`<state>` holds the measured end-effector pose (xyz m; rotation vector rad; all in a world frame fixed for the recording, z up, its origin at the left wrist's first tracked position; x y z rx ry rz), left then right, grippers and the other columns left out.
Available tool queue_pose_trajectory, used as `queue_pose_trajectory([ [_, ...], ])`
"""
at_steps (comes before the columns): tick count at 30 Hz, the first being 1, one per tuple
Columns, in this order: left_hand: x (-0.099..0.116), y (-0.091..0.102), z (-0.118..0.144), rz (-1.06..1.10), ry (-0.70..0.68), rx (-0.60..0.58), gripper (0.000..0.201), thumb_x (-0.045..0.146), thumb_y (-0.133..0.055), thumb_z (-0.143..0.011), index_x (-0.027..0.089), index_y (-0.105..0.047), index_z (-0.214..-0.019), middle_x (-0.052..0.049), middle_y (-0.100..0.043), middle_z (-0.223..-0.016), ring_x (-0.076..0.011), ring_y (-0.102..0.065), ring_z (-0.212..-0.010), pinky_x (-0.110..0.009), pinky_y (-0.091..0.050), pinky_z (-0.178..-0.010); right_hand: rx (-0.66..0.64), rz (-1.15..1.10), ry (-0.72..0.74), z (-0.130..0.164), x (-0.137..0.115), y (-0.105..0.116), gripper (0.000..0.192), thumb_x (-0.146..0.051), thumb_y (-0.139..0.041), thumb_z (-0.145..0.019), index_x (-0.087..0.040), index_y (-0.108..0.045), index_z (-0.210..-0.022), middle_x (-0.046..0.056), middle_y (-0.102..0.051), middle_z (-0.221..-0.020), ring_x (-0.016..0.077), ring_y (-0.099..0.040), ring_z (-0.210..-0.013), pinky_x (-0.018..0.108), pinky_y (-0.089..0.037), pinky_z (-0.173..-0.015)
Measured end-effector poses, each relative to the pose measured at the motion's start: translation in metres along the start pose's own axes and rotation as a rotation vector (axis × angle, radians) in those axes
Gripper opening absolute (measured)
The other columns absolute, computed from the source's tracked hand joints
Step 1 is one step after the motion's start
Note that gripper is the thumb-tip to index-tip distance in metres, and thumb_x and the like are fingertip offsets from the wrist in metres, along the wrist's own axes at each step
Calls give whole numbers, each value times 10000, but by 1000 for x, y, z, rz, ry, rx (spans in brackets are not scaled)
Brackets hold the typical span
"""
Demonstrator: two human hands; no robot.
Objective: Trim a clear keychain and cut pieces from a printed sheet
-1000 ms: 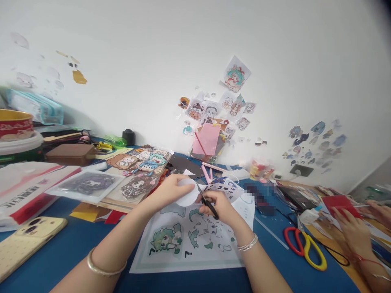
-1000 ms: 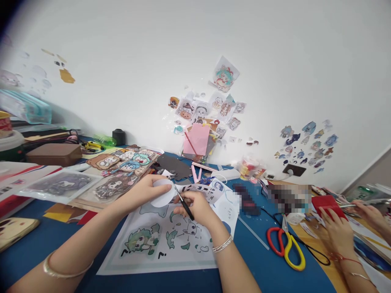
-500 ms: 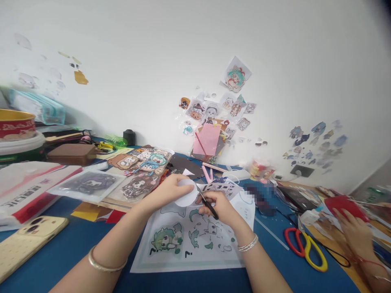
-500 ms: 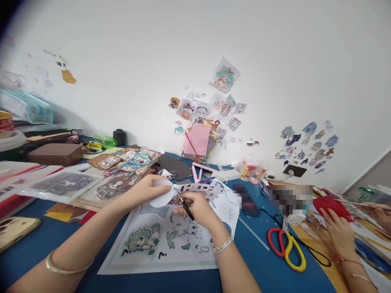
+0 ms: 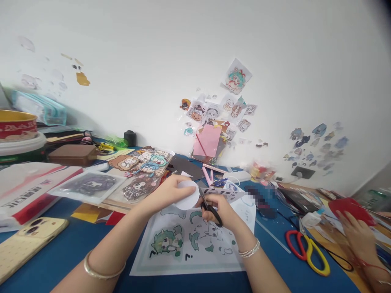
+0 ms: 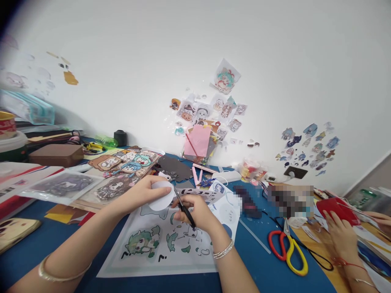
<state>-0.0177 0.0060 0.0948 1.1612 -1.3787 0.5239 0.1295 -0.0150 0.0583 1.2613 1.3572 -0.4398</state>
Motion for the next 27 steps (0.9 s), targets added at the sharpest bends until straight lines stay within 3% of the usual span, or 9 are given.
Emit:
queue_pose_trajectory([
  [14,9,-5,4,-156,12,-18,224,344,-507,-695,139,-586,-653,-7,-565,-623,-140,-507,-583,-208,-351,-498,-11,54,76,0,-6,-2,439,-563,-642,-637,-146,-618,-773,3,-542,-634,133,-475,-567,264,-422,-592],
  [27,9,-5,4,-144,26,-25,198,315,-506,-698,137,-580,-651,-1,-559,-615,-126,-497,-574,-201,-347,-491,31,91,14,-1,0,1,394,-490,-689,-621,-145,-629,-800,8,-566,-653,144,-496,-583,265,-419,-569],
])
Point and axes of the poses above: each hand's wrist, its own z-axis away from the middle knuckle, its own y-axis out of the back of the hand, x = y × z, the point moved 5 cm from there along -z, towards the middle knuckle
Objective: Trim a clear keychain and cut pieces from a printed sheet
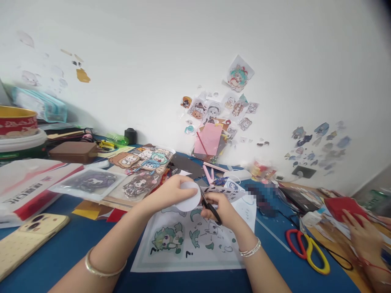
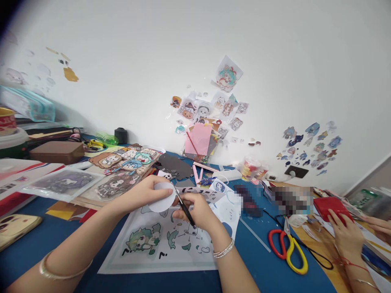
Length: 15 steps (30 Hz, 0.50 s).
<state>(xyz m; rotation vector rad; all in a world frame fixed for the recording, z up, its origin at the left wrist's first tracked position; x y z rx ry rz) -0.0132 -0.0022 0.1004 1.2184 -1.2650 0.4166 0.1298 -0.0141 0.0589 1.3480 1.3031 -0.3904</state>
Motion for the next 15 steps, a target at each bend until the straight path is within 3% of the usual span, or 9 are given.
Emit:
queue_pose_trajectory([
  [15,-1,0,1,17,-7,-66,188,283,-502,-695,128,-585,-629,17,-510,-584,-111,-462,-550,-200,-336,-481,-44,58,0,1,2,2,338,-442,-691,-645,-153,-632,-810,4,-552,-675,142,-467,-622,239,-391,-578],
])
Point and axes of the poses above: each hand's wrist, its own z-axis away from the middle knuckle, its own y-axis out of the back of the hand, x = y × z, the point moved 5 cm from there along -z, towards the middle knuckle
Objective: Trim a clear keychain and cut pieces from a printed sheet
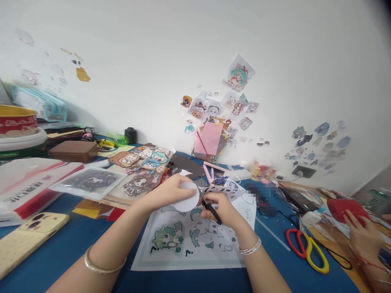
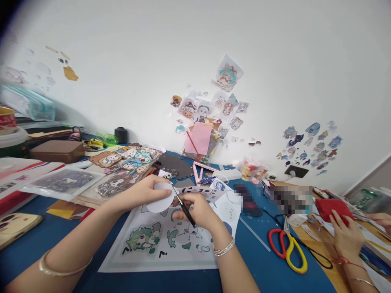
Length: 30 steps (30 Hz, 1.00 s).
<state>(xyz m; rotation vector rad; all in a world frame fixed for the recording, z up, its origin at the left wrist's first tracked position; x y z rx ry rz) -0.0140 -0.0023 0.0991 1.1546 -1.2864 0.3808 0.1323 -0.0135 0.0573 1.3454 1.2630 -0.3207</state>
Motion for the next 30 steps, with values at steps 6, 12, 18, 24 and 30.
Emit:
queue_pose_trajectory([
  [6,0,0,1,-21,35,-34,200,287,-498,-693,122,-607,-664,9,-526,-583,-117,-469,-545,-202,-328,-469,-16,31,-8,0,1,-1,314,-423,-690,-652,-161,-629,-813,-1,-537,-676,141,-456,-623,250,-396,-607],
  [12,0,0,2,-4,38,-42,198,290,-501,-686,122,-596,-642,12,-513,-574,-110,-459,-533,-198,-325,-465,-2,21,-26,0,0,0,298,-391,-703,-646,-156,-635,-817,14,-565,-721,150,-478,-651,257,-406,-632],
  [18,1,0,3,23,56,-45,210,307,-511,-671,121,-607,-653,7,-527,-576,-113,-467,-529,-197,-334,-465,14,20,-16,0,0,0,305,-396,-710,-636,-148,-640,-801,8,-557,-691,142,-462,-630,247,-394,-594],
  [24,-9,4,-1,57,54,10,223,335,-551,-655,129,-630,-680,-15,-597,-628,-149,-529,-585,-213,-370,-503,38,-19,-30,-1,-1,1,325,-434,-700,-633,-150,-634,-778,0,-528,-649,134,-437,-600,246,-388,-557],
  [30,-8,6,-5,198,22,60,241,345,-564,-680,121,-619,-754,0,-576,-601,-114,-485,-532,-201,-359,-472,154,-104,-63,-3,3,6,360,-469,-690,-628,-147,-598,-759,-45,-451,-516,93,-387,-467,218,-336,-446],
])
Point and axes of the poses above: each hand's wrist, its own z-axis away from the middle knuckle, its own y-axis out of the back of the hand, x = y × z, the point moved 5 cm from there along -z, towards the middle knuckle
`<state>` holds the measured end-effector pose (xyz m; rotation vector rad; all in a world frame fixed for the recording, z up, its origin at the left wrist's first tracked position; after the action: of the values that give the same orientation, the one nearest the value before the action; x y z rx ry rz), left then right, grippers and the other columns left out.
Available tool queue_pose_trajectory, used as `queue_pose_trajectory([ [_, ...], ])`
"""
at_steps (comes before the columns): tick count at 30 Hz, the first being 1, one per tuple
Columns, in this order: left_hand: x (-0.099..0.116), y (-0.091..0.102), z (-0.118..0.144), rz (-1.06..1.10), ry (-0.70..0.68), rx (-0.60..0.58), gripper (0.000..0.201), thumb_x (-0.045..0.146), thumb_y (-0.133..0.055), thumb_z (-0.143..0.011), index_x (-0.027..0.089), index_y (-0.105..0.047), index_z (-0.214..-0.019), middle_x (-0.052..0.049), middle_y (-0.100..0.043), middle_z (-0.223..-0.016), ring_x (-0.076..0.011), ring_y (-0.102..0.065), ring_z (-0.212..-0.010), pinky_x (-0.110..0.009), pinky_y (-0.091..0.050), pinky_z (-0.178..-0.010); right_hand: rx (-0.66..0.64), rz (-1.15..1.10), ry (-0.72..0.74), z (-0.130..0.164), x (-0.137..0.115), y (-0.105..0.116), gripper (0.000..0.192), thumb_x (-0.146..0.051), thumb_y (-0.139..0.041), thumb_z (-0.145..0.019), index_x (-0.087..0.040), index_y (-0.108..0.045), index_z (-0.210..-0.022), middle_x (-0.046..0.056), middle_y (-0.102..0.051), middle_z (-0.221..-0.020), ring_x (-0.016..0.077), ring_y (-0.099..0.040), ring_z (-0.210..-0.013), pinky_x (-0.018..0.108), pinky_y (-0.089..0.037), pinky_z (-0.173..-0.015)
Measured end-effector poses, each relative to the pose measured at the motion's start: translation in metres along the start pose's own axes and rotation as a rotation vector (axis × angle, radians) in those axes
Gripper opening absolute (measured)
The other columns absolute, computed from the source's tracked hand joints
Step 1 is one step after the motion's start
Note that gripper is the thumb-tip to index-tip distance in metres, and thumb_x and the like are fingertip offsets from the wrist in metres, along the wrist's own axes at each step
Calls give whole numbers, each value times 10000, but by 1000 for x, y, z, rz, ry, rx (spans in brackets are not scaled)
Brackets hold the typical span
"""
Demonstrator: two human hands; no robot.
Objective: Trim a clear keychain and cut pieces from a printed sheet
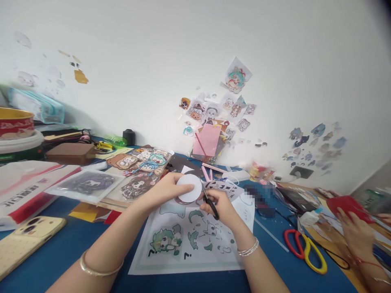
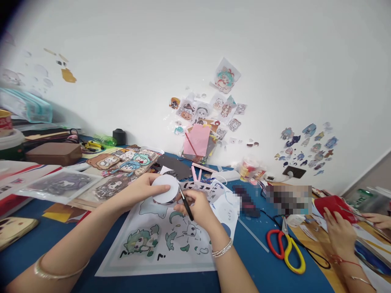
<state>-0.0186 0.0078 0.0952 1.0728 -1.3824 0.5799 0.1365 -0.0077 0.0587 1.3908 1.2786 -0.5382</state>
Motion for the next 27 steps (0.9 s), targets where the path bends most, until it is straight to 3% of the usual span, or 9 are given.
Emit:
queue_pose_trajectory([
  [19,2,4,-1,-76,-77,79,280,345,-566,-671,106,-634,-799,-4,-577,-628,-125,-494,-555,-208,-365,-481,-19,-84,23,1,-5,-7,384,-520,-638,-656,-157,-559,-753,-46,-462,-492,100,-433,-436,234,-353,-435],
  [27,1,5,-1,-94,-74,80,279,345,-565,-675,105,-633,-799,-5,-574,-631,-126,-491,-564,-208,-351,-487,-6,-79,27,1,-6,-5,325,-441,-674,-650,-149,-569,-747,-44,-463,-505,95,-429,-443,227,-343,-433],
])
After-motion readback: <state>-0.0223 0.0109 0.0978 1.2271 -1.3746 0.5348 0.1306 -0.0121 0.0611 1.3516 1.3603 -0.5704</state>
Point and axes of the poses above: each hand's wrist, its own z-axis away from the middle knuckle, its own y-axis out of the back of the hand, x = y × z, the point moved 5 cm from there along -z, towards the middle knuckle
